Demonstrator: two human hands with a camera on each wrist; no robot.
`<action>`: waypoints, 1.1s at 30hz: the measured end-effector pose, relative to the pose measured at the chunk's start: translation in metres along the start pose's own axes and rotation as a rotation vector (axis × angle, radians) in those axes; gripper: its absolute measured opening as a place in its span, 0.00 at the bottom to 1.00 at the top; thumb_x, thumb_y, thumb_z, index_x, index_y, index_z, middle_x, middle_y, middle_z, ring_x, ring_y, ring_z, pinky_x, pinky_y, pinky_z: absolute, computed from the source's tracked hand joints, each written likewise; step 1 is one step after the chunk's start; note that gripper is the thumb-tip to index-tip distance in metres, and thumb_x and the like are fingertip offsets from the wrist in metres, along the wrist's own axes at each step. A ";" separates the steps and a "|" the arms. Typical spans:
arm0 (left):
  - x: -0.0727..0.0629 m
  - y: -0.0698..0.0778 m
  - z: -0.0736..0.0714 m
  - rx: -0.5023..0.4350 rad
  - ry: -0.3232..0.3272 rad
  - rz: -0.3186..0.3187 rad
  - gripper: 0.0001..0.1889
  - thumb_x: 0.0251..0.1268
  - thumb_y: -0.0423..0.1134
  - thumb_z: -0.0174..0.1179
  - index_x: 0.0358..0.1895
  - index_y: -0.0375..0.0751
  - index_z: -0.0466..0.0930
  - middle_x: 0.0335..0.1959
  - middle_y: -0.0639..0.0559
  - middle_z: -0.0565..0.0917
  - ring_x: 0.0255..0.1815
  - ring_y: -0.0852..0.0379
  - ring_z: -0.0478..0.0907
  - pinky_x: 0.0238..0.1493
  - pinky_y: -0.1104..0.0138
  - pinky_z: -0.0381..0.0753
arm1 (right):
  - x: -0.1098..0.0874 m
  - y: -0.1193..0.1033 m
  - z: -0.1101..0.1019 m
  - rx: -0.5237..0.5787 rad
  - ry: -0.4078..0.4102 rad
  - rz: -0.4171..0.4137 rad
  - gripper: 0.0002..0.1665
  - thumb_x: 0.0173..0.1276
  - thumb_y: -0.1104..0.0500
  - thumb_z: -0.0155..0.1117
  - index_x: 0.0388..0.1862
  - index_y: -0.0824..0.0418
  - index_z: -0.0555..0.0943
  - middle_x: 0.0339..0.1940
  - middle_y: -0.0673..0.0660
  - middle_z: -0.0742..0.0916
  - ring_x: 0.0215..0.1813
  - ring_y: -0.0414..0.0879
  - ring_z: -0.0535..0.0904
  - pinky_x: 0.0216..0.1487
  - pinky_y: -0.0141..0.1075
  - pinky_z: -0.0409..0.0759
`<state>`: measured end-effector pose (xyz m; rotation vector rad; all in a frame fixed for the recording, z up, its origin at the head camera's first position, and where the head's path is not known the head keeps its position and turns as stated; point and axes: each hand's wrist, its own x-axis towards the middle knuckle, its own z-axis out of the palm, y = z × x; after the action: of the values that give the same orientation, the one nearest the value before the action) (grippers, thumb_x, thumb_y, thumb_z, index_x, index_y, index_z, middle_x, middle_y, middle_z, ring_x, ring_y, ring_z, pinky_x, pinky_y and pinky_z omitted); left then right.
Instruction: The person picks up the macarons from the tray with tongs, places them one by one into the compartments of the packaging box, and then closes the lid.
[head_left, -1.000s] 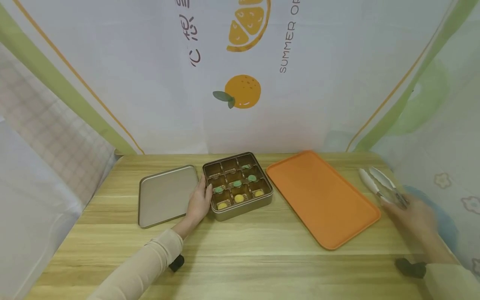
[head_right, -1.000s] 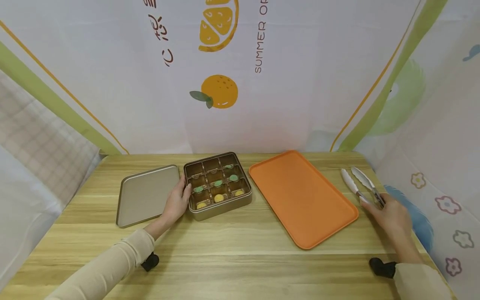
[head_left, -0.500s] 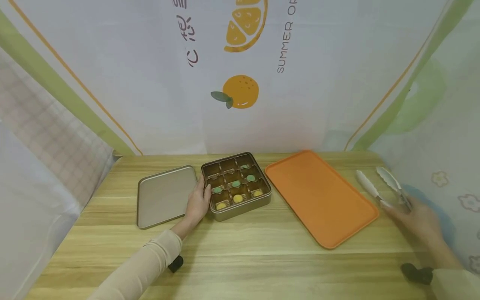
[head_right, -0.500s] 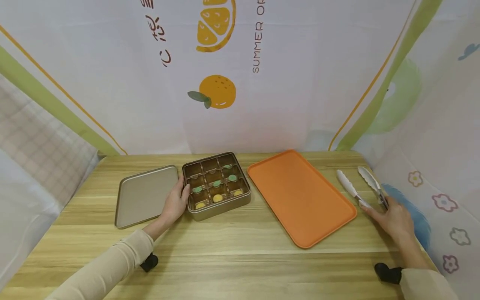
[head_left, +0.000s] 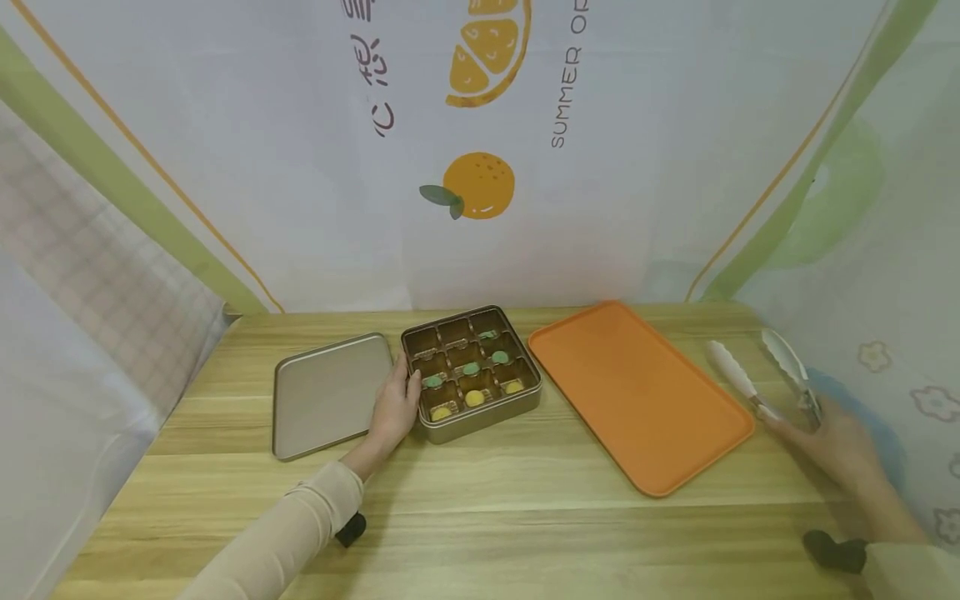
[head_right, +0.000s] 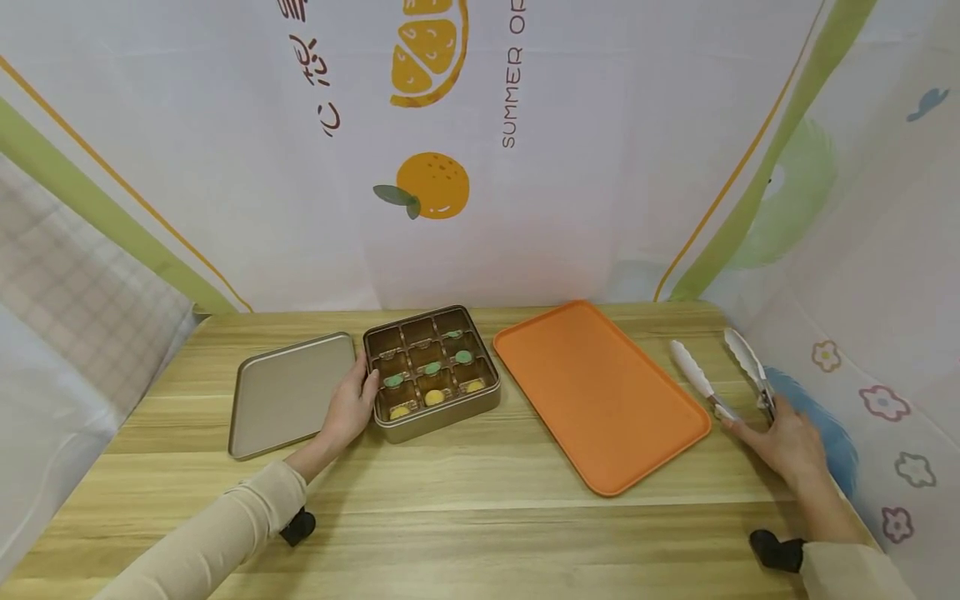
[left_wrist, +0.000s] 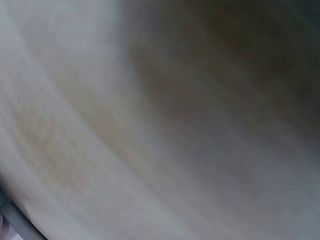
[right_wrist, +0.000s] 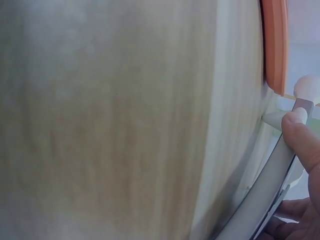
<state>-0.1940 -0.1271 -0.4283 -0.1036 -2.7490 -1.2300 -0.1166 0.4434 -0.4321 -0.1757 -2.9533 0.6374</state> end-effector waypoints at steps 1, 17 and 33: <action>0.000 0.000 0.000 -0.001 -0.001 0.000 0.29 0.76 0.39 0.40 0.71 0.24 0.45 0.72 0.29 0.52 0.72 0.36 0.50 0.73 0.50 0.53 | 0.000 0.000 0.000 0.001 -0.006 0.006 0.50 0.63 0.44 0.62 0.62 0.85 0.56 0.49 0.90 0.68 0.46 0.84 0.66 0.41 0.69 0.69; -0.001 -0.002 -0.001 -0.004 0.013 0.029 0.29 0.76 0.38 0.40 0.71 0.22 0.46 0.71 0.28 0.53 0.72 0.36 0.52 0.72 0.50 0.54 | -0.007 -0.009 -0.007 -0.049 -0.034 0.037 0.52 0.61 0.38 0.62 0.50 0.87 0.58 0.38 0.90 0.70 0.37 0.83 0.69 0.27 0.60 0.75; -0.001 -0.002 -0.003 -0.021 -0.032 0.010 0.30 0.77 0.41 0.40 0.72 0.25 0.44 0.72 0.30 0.51 0.73 0.37 0.50 0.72 0.49 0.53 | -0.014 -0.170 0.031 0.353 0.425 -0.573 0.22 0.53 0.76 0.66 0.49 0.76 0.78 0.38 0.68 0.85 0.40 0.29 0.78 0.40 0.12 0.73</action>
<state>-0.1927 -0.1308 -0.4277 -0.1406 -2.7595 -1.2652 -0.1219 0.2756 -0.3904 0.4852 -2.2734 0.8740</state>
